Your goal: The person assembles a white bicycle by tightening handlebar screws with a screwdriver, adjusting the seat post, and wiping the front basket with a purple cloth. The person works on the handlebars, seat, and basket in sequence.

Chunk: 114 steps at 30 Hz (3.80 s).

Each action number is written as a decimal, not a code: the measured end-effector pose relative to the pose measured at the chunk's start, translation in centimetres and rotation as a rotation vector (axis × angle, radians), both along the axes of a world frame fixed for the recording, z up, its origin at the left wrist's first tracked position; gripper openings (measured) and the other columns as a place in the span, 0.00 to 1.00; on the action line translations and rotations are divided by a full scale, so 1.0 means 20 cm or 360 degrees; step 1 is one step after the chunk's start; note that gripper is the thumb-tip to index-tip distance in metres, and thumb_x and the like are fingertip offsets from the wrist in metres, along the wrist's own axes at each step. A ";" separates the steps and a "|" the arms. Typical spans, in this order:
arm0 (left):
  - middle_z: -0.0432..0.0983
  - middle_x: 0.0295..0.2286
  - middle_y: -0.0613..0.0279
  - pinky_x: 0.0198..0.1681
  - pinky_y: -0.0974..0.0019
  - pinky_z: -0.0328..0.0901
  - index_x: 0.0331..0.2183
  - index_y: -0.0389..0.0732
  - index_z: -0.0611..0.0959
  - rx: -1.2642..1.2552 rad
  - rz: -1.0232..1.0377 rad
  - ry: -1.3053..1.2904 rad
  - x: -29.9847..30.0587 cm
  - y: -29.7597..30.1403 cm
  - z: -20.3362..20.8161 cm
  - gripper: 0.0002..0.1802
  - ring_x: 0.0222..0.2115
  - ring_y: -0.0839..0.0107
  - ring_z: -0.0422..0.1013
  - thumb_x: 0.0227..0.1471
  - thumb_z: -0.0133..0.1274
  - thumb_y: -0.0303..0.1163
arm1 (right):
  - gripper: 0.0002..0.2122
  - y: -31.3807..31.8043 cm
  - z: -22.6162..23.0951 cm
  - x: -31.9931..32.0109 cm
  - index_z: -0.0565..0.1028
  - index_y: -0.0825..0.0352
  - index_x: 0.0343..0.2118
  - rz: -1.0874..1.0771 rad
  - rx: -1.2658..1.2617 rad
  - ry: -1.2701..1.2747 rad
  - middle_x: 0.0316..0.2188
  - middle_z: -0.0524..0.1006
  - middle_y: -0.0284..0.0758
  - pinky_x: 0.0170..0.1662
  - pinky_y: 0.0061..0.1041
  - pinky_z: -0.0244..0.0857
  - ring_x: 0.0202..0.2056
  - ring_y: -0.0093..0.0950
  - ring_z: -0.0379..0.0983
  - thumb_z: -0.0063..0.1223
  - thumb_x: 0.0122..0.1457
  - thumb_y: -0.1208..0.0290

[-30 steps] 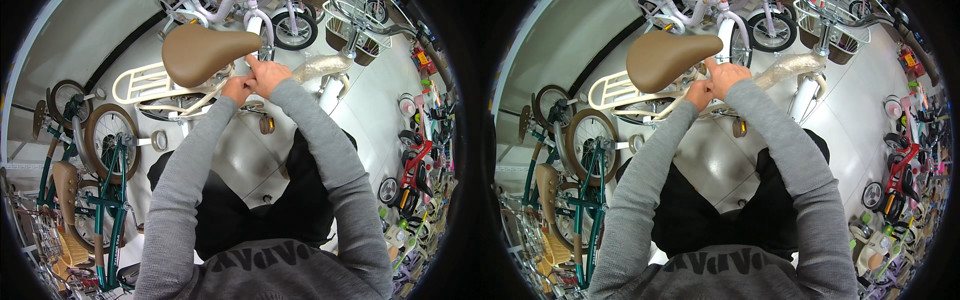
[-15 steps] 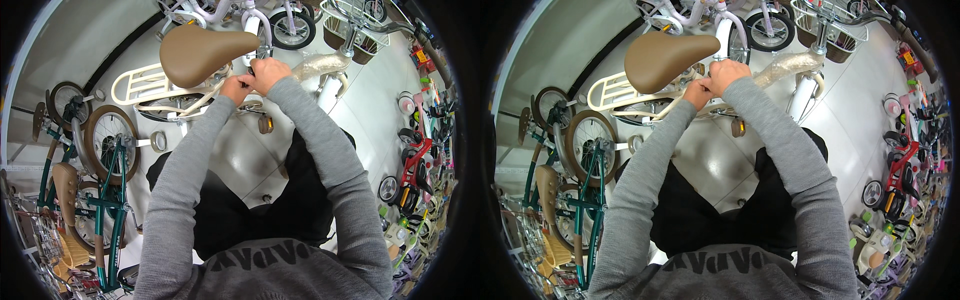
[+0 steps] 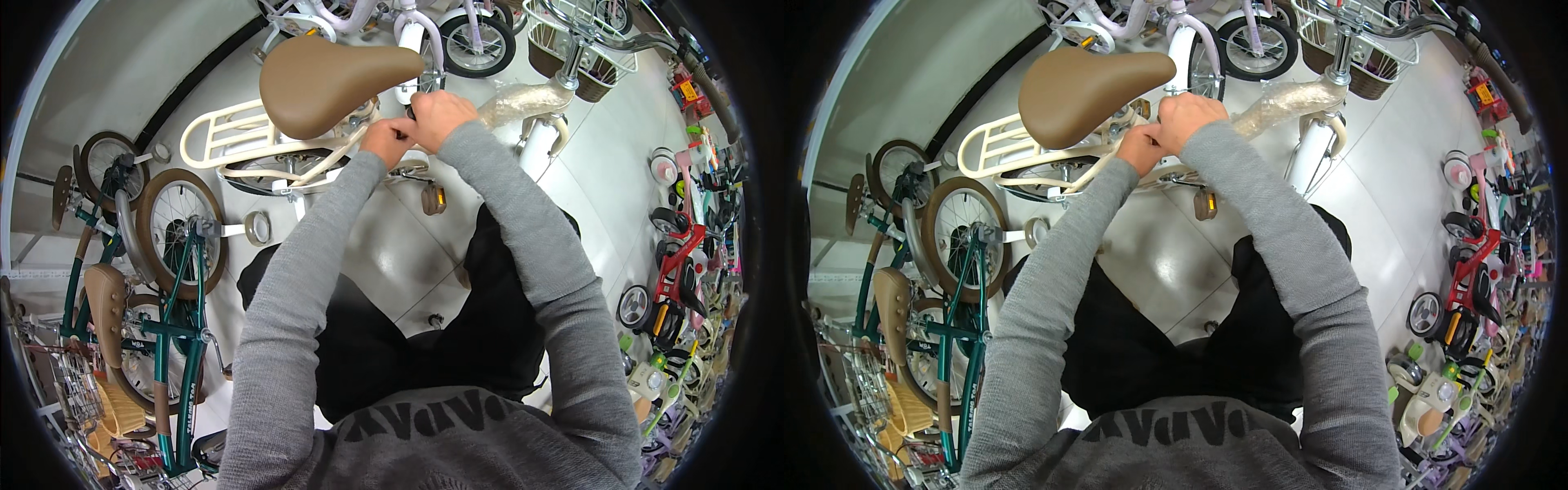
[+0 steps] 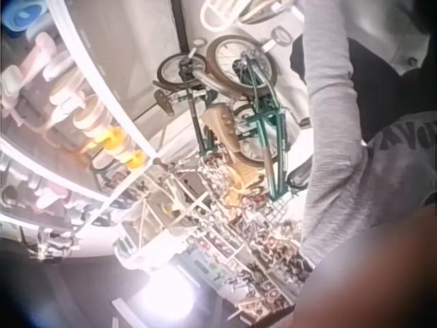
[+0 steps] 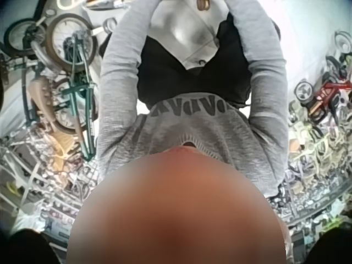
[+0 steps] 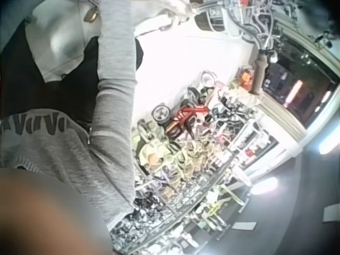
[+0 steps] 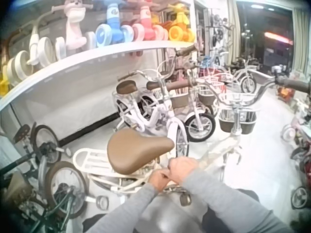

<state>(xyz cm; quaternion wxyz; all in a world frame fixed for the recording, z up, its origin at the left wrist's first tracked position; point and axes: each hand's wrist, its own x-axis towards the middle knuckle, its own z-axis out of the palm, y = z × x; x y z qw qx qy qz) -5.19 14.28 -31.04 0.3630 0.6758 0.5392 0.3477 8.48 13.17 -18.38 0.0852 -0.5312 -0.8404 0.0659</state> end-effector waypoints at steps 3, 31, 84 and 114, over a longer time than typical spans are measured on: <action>0.77 0.25 0.52 0.33 0.60 0.67 0.29 0.37 0.80 0.0023 0.0060 -0.0015 0.00 0.01 -0.02 0.09 0.27 0.58 0.73 0.43 0.58 0.32 | 0.18 0.00 0.01 -0.01 0.75 0.65 0.34 -0.0004 -0.0058 -0.0015 0.28 0.78 0.42 0.39 0.35 0.69 0.35 0.39 0.76 0.56 0.49 0.53; 0.77 0.22 0.60 0.32 0.67 0.66 0.25 0.35 0.81 0.0077 0.0086 0.0027 0.00 -0.01 0.02 0.05 0.25 0.75 0.70 0.40 0.60 0.23 | 0.15 -0.01 0.01 -0.01 0.76 0.64 0.31 0.0106 -0.0026 0.0071 0.27 0.78 0.42 0.38 0.35 0.70 0.33 0.38 0.77 0.56 0.49 0.55; 0.77 0.34 0.46 0.38 0.56 0.66 0.36 0.38 0.79 0.0016 0.0099 0.0136 -0.02 -0.12 0.04 0.12 0.35 0.49 0.72 0.49 0.48 0.31 | 0.10 -0.10 -0.08 -0.02 0.68 0.59 0.37 0.0198 0.0103 0.0190 0.27 0.75 0.38 0.31 0.43 0.67 0.27 0.45 0.74 0.51 0.53 0.65; 0.73 0.41 0.51 0.42 0.64 0.67 0.48 0.42 0.69 -0.0291 0.0221 0.0017 -0.05 -0.22 -0.02 0.26 0.42 0.58 0.71 0.46 0.57 0.33 | 0.14 0.01 -0.14 -0.06 0.64 0.66 0.36 0.0327 -0.0153 0.0864 0.25 0.75 0.44 0.33 0.41 0.65 0.28 0.46 0.73 0.56 0.49 0.72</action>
